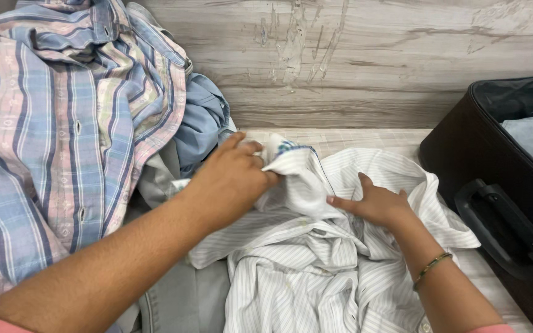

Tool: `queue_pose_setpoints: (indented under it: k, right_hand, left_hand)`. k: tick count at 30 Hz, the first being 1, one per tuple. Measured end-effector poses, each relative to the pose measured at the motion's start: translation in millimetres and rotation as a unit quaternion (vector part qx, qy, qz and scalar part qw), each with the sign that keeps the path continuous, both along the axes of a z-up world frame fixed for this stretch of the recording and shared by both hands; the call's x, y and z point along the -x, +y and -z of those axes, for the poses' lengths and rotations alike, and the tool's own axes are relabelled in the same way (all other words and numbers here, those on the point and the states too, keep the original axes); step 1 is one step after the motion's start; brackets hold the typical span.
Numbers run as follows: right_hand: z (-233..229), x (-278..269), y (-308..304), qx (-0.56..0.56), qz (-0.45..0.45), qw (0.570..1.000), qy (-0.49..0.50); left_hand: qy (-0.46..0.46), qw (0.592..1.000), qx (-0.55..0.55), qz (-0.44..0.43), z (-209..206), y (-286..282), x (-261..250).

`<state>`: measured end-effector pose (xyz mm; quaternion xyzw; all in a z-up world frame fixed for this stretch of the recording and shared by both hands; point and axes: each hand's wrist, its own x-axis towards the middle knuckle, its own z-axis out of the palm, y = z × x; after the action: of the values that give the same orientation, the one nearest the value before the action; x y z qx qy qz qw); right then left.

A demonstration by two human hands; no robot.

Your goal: The person unpacks a white striped shirt from a suitcase and lays it on a tiled floor. They proceed to button the shirt, starting from the collar and working down the placket, while smoothing the fabric with their hands.

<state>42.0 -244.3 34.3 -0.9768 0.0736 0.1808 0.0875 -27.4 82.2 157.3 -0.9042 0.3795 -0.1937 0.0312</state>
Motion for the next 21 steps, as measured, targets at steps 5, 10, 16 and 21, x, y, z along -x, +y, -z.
queue_pose_setpoints:
  k: [5, 10, 16, 21]
  right_hand:
    - [19, 9, -2, -0.006, -0.058, 0.995, -0.075]
    - [14, 8, -57, 0.029, 0.065, 0.974, -0.213]
    - [-17, -3, -99, -0.198, 0.208, 0.927, -0.243]
    - [-115, -30, -94, -0.613, 0.062, 0.702, -0.357]
  left_hand:
    - [0.357, 0.914, 0.187, -0.043, 0, -33, 34]
    - [0.493, 0.867, -0.072, -0.008, 6, -28, 39]
    - [0.300, 0.877, -0.257, -0.275, 36, -43, 16]
    - [0.005, 0.933, 0.008, -0.360, -30, -31, -76]
